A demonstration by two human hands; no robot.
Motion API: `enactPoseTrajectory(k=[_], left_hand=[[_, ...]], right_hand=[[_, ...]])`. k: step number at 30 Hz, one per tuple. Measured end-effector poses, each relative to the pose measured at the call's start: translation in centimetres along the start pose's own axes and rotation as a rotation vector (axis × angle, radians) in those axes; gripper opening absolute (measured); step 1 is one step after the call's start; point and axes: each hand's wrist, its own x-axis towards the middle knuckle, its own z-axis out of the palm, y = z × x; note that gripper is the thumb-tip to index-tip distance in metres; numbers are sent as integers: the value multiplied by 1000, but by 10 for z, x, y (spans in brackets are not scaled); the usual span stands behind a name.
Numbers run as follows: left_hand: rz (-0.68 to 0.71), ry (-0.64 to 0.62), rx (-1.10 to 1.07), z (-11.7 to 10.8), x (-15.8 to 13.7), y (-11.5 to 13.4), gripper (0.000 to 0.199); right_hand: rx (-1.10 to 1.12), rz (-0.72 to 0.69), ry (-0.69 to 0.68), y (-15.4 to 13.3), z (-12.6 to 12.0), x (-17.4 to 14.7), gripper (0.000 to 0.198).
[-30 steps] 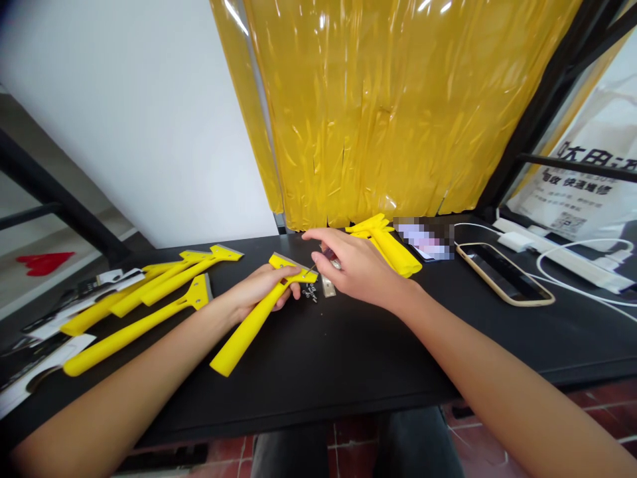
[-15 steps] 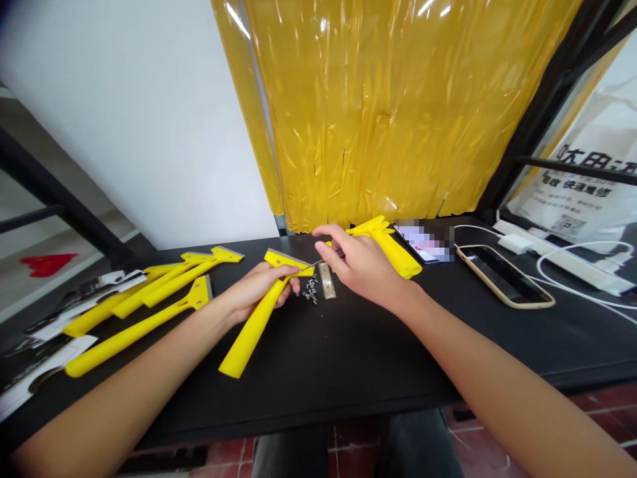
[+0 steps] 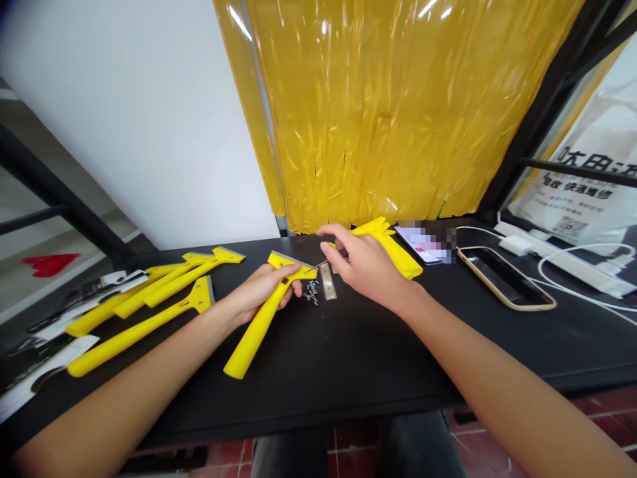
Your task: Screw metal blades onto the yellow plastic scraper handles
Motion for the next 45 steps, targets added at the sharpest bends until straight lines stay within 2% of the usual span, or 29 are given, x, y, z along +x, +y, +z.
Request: enactPoseTrajectory(k=[3,6,10,13,19,23,28,31,33,35,40,45], left_hand=[[58,33,-1,-4,1,-1,37],[174,66,27,-9,1,1,27],[275,146,208,-15,-4,9,28],[297,175,252,-17,-7,14,29],[356,273,247,-20,-8,17,28],[394,286,265,-19,-15,23,26],[447,327,372,-16,-24,27,26],[591,369,605,-16,-24,23,22],[758,369,765,-15,-23,19,22],[863,345,857,-13,-21,15,25],[937,395,847,-9,-16,7,20],[1114,383,886,-11,-12,-4,29]], right_hand=[[-19,-41,-24,2,-1,1,29],[-58,-32,-80,5,-2,3,24],[-65,-20,-198,12,-8,5,24],[-23,-18,-253,20,-16,7,28],[107,104,-136,32,-17,9,25],[340,116,-60,22,-1,7,23],[933,360,-42,0,16,5,27],[1083,460,3,-7,16,6,30],[1070,497,-3,-7,14,6,31],[1023,506,-67,-5,14,6,30],[939,524,-176,-4,26,1,32],[1089,526,-221,-5,33,-2,38]])
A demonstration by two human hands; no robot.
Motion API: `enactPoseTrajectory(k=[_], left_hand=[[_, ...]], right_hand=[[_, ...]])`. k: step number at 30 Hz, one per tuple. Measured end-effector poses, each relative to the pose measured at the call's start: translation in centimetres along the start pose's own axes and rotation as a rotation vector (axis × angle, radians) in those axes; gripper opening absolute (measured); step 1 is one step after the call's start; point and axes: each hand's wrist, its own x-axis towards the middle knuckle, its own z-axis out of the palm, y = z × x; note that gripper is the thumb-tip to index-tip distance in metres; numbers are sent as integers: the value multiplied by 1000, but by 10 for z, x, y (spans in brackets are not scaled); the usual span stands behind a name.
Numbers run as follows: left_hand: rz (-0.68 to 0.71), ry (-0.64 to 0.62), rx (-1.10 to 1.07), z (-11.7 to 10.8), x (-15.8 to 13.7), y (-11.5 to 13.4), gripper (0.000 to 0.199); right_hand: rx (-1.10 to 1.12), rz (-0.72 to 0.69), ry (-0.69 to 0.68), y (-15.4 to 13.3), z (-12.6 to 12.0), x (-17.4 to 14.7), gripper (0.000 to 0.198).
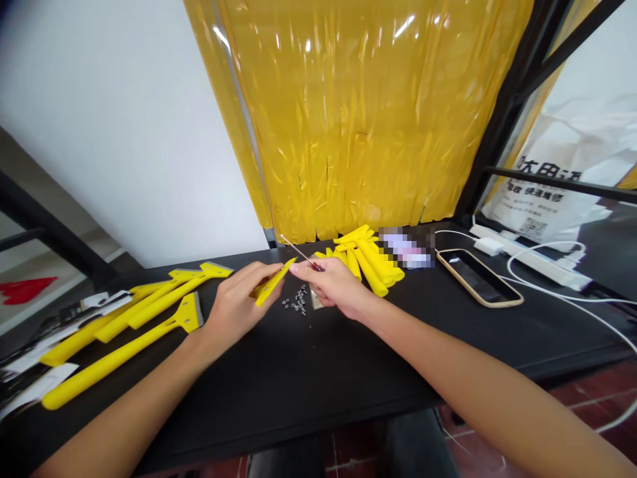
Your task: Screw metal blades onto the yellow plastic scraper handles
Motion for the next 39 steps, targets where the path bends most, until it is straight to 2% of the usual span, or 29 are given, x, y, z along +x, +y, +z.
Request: enactPoseTrajectory(k=[6,10,20,27,31,34,39], left_hand=[[-42,8,-27,6,-6,-2,39],[9,4,-42,6,-5,-1,37],[179,-40,161,9,-11,-5,57],[174,-55,155,7,-7,5,63],[136,-72,111,7,-7,8,62],[57,-101,36,5,-5,12,57],[-122,-100,-156,0,2,27,45]], right_hand=[[42,1,-14,2,-2,0,30],[45,46,-17,6,1,1,26],[225,126,-22,10,2,2,33],[266,113,-36,12,1,5,39],[227,73,-14,10,5,3,32],[137,12,78,12,9,3,29],[-214,-244,282,14,13,2,16]])
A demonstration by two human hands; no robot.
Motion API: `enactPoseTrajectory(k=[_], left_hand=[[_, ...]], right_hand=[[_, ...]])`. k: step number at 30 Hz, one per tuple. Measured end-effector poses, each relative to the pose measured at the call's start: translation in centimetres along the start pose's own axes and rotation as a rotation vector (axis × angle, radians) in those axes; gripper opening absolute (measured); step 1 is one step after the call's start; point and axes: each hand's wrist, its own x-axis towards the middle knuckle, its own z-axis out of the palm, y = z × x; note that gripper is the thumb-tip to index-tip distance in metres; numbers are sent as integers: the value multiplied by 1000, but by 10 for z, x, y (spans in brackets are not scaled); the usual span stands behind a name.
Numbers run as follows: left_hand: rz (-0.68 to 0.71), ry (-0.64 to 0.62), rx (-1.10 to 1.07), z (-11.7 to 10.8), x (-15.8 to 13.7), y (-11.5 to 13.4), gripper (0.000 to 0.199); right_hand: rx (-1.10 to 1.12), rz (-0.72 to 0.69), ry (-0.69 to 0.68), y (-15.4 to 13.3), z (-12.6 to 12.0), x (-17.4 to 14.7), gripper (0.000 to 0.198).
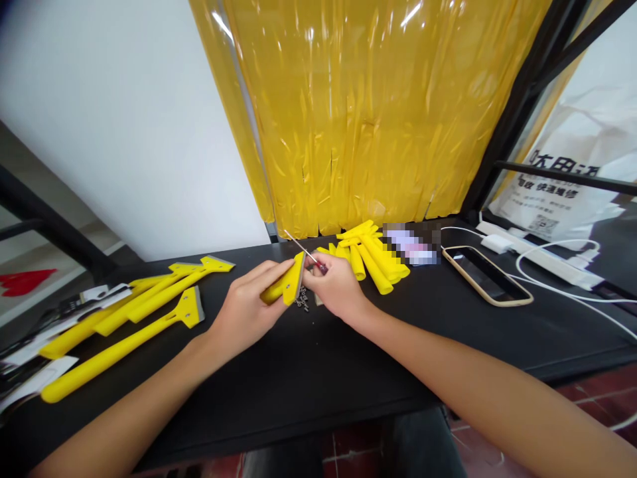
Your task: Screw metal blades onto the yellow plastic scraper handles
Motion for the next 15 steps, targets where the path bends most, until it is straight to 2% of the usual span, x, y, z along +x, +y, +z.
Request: enactPoseTrajectory(k=[6,8,11,15], left_hand=[[-253,-54,-198,-6,5,9,42],[-371,-94,-354,-7,6,11,43],[-515,-176,-611,-8,7,14,30],[-665,-188,-798,-5,10,12,26]], right_hand=[[-333,-186,79,-10,-2,-5,6],[-453,-263,109,-12,-2,-6,6],[-653,-380,145,-9,-2,-6,6],[-857,-430,144,1,-3,-4,9]])
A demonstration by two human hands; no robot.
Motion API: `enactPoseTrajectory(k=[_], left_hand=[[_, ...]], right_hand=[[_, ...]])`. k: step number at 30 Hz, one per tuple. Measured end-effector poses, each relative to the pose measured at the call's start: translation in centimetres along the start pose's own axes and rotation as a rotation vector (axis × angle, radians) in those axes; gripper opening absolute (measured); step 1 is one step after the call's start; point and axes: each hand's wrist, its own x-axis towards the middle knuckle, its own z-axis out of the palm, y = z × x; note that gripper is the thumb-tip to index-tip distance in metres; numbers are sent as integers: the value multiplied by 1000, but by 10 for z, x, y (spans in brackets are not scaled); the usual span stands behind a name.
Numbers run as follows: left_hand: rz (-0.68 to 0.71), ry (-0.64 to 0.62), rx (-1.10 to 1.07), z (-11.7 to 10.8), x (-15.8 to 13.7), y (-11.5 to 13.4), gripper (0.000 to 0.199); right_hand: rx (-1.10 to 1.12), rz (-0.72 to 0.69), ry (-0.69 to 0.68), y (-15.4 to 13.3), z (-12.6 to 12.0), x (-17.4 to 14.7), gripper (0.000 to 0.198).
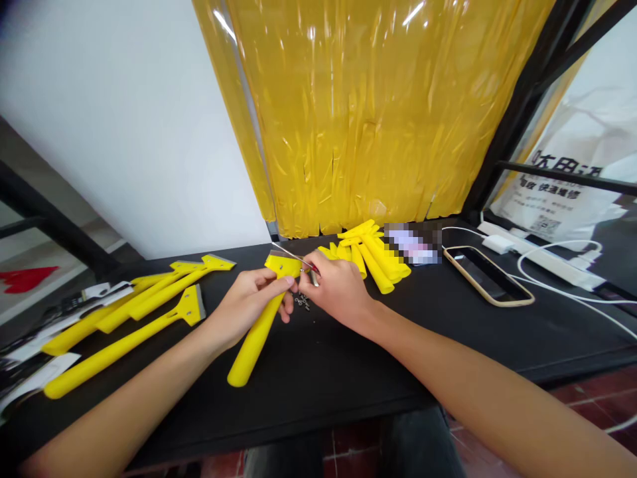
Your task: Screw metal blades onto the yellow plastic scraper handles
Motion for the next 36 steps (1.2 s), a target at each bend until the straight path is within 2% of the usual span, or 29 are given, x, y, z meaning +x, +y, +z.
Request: enactPoseTrajectory(k=[4,8,13,16,22,29,36], left_hand=[[-119,-16,-129,-2,4,0,24],[-214,-28,-217,-6,8,2,22],[-278,28,-302,-13,14,-4,23],[-300,35,-332,-18,19,-11,25],[-303,102,-420,-23,24,-22,19],[-353,133,-368,-15,25,-30,22],[-341,147,-208,-7,26,-36,26]], right_hand=[[-89,-62,-51,6,1,1,8],[-76,-100,-148,8,-5,4,8],[186,42,-234,6,-18,8,14],[306,100,-154,7,-23,12,18],[472,50,25,15,-29,20,14],[833,280,-71,8,-35,22,31],[916,376,149,15,-35,27,31]])
